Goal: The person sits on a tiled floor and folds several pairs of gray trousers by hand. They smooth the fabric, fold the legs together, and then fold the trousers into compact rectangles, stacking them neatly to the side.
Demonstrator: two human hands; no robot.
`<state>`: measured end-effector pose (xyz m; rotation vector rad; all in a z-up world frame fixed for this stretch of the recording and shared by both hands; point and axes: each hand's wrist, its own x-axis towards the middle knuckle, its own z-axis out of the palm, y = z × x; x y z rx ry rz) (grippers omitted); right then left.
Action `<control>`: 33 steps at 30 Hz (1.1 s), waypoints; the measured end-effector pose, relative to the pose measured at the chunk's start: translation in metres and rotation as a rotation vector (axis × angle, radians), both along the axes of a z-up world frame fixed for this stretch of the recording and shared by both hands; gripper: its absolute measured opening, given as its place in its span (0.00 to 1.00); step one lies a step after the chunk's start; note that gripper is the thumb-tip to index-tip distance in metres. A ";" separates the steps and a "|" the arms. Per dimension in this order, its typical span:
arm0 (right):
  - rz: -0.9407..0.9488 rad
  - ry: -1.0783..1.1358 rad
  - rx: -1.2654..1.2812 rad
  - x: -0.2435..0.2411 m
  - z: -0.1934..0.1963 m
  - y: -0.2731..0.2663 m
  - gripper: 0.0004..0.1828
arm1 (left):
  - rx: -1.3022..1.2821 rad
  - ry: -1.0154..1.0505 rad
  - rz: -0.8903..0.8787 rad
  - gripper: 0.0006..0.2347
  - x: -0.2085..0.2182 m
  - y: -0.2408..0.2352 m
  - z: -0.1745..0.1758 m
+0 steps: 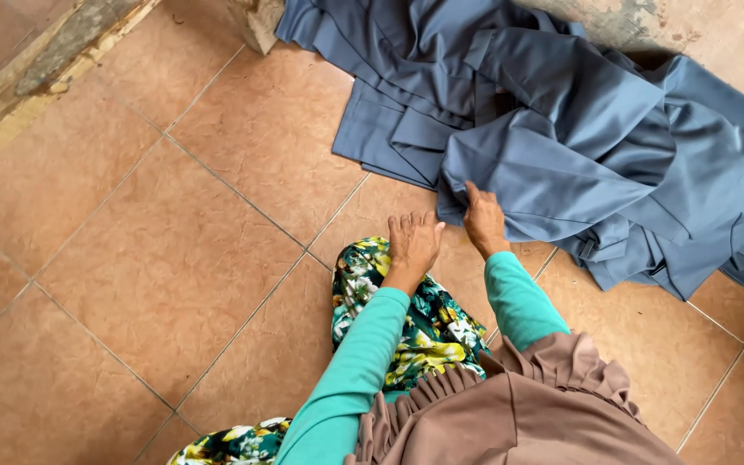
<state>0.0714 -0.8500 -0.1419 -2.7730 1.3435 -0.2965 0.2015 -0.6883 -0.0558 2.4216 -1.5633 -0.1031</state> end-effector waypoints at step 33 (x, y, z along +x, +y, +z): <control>0.242 0.147 -0.373 0.063 0.082 -0.166 0.17 | 0.188 1.580 0.694 0.38 0.060 -0.007 -0.012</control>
